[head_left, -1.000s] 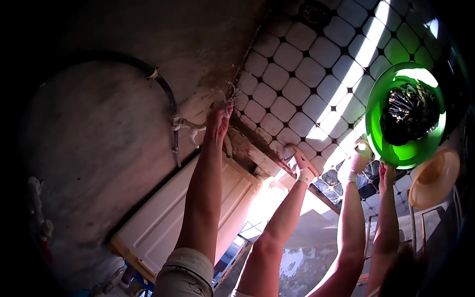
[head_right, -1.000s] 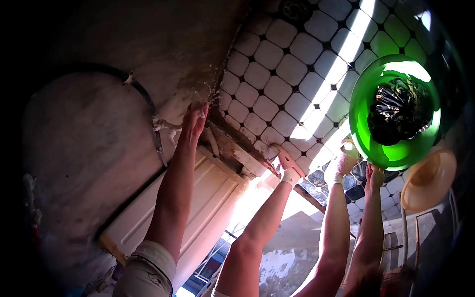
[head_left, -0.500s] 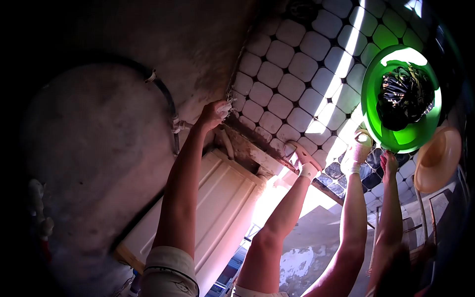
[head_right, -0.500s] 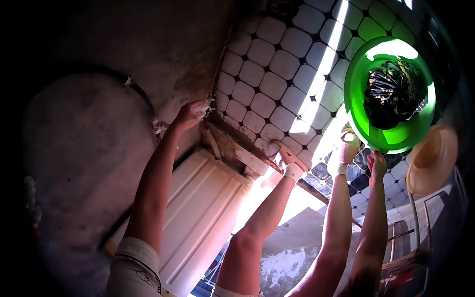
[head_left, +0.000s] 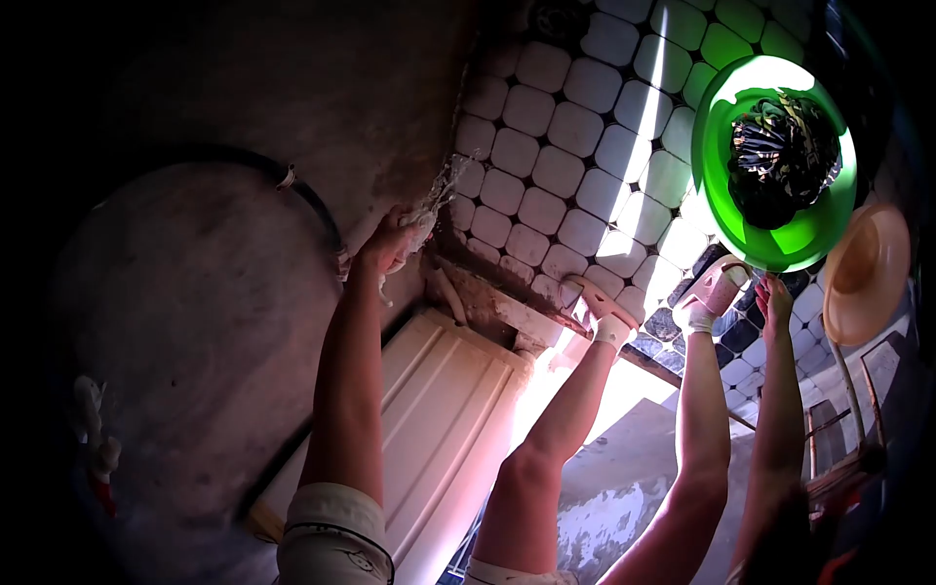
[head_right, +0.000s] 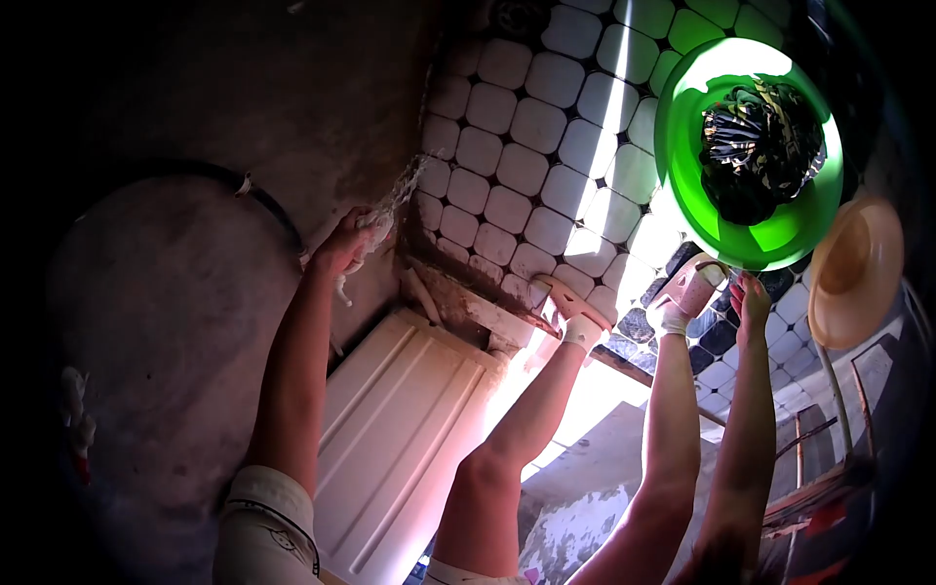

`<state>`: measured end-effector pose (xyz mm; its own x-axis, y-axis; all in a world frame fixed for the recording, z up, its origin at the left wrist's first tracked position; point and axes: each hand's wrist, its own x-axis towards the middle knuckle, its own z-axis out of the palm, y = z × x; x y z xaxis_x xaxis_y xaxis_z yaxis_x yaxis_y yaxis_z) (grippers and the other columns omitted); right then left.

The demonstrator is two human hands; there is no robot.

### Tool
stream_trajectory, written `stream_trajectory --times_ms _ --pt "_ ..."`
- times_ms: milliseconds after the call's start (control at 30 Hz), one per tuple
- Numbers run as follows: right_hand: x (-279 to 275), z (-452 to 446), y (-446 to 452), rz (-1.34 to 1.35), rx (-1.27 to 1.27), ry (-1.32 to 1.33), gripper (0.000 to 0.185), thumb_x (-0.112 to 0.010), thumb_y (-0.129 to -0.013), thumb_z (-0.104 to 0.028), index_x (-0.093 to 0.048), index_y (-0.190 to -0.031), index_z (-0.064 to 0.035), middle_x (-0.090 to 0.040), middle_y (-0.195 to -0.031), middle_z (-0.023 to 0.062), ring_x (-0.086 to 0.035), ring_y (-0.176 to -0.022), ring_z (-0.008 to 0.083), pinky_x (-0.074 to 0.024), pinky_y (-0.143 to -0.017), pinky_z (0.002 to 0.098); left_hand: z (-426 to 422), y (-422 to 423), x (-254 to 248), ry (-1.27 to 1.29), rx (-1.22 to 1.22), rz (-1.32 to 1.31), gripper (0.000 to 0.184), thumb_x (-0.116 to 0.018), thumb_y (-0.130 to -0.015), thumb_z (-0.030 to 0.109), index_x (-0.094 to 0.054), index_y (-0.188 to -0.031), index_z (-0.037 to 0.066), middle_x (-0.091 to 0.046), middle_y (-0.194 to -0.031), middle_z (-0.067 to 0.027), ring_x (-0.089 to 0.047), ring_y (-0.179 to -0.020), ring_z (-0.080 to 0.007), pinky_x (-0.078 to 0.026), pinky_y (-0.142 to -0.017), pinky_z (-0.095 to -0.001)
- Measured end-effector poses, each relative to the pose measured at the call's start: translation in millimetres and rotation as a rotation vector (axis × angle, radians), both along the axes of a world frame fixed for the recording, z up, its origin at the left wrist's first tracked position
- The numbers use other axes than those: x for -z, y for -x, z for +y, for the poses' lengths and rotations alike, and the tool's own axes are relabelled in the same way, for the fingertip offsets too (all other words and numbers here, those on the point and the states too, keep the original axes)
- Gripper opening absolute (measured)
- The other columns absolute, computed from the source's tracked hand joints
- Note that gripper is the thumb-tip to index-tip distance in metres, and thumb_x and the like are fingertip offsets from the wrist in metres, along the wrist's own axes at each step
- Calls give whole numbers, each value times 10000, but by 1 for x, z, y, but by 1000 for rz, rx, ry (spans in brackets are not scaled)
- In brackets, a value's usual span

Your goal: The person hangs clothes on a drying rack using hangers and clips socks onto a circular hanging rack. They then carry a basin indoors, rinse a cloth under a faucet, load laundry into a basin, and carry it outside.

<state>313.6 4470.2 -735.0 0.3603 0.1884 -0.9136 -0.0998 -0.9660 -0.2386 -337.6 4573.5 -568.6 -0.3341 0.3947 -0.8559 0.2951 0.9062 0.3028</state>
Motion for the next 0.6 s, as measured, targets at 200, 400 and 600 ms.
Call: stream_trajectory --times_ms 200,400,600 --pt "8 2 0 15 17 52 309 -490 -848 -340 -537 -1100 -166 -558 -1026 -34 -544 -904 83 -393 -738 230 6 3 -7 86 202 -12 265 -643 -783 224 -539 -962 59 -559 -879 -52 -524 -764 -137 -426 -621 -259" --pt "7 11 5 55 -9 72 293 -489 -852 -351 -556 -1032 -131 -563 -1002 -28 -549 -881 87 -398 -734 232 -3 17 10 174 283 195 343 -641 -773 365 -599 -717 29 -584 -683 -17 -489 -553 -102 -387 -492 -274" --pt "-11 22 7 60 -33 55 265 -454 -873 -337 -561 -1024 -147 -583 -955 -34 -569 -837 87 -393 -673 222 1 -43 20 -163 -125 -31 155 -617 -777 135 -564 -845 6 -584 -736 -46 -537 -571 -118 -411 -456 -245"
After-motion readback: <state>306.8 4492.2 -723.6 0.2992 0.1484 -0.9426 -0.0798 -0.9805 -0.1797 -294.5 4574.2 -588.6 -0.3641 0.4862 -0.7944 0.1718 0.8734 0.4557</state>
